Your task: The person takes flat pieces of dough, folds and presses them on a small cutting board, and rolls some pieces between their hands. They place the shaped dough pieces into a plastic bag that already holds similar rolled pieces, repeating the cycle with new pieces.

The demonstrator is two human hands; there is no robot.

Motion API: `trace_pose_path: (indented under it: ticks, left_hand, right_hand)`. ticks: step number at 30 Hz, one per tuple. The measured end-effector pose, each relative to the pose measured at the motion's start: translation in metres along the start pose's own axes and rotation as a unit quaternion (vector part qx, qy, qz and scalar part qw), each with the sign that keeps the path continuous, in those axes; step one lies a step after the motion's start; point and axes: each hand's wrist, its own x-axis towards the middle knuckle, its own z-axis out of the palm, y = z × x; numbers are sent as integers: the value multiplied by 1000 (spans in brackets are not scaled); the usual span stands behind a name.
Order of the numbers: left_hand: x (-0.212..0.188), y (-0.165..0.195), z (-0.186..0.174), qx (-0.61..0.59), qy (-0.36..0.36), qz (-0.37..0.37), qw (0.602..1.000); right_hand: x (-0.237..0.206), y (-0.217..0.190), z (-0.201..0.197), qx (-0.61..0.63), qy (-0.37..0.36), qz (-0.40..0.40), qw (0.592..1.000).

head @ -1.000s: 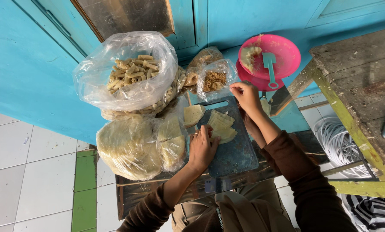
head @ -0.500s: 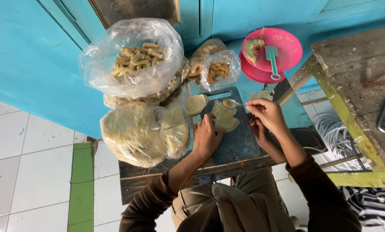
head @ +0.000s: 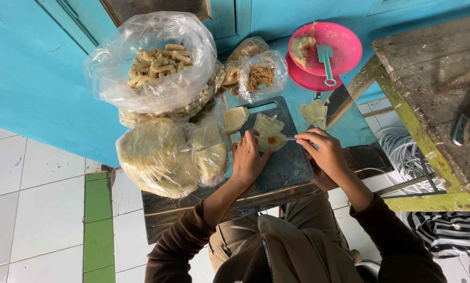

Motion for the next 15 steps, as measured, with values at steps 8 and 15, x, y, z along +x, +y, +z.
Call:
trace_pose_path:
  ticks: [8, 15]
  left_hand:
    - [-2, 1, 2, 18, 1, 14, 1000]
    - [-4, 6, 1, 13, 8, 14, 1000]
  right_hand:
    - [-8, -11, -4, -144, 59, -202, 967]
    - [0, -4, -3, 6, 32, -46, 998]
